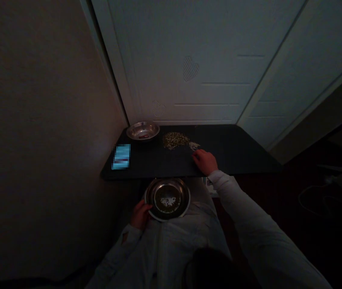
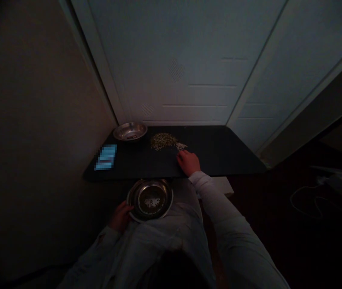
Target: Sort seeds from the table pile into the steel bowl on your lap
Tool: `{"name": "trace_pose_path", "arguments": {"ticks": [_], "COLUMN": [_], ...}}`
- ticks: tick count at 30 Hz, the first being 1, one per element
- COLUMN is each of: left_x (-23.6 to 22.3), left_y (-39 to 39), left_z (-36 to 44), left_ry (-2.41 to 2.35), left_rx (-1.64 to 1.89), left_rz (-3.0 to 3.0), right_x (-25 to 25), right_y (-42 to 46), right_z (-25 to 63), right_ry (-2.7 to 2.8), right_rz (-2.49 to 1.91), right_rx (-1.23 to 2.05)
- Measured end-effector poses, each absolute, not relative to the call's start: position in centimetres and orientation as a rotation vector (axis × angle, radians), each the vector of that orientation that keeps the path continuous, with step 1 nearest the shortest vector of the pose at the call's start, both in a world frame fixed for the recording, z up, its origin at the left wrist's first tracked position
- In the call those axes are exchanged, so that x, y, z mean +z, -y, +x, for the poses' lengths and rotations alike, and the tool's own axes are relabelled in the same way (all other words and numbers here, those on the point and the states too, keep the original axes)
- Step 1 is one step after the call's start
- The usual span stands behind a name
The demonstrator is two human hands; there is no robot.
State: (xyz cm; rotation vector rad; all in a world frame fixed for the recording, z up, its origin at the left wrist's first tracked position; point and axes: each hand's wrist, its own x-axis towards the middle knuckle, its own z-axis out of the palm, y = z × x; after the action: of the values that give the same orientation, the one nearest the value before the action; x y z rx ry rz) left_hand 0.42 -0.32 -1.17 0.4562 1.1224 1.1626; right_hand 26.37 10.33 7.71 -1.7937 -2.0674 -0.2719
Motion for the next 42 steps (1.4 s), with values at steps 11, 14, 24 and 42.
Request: {"name": "trace_pose_path", "arguments": {"ticks": [11, 14, 24, 42], "left_x": [-0.9, -0.7, -0.5, -0.7], "left_y": [0.3, 0.4, 0.5, 0.4], "left_z": [0.5, 0.6, 0.6, 0.6], "left_ry": [-1.157, -1.144, -1.163, -1.172], "left_rx": [1.174, 1.176, 1.175, 1.172], "left_rz": [0.400, 0.398, 0.408, 0.392], "right_x": [8.1, 8.1, 7.5, 6.7], "right_y": [-12.1, -12.3, -14.2, -15.3], "right_z": [27.9, 28.5, 30.5, 24.3], "right_ry": [1.993, 1.996, 1.727, 1.701], "right_rz": [-1.991, -2.009, -1.893, -1.649], "right_rx": [-0.389, -0.375, -0.115, 0.023]}}
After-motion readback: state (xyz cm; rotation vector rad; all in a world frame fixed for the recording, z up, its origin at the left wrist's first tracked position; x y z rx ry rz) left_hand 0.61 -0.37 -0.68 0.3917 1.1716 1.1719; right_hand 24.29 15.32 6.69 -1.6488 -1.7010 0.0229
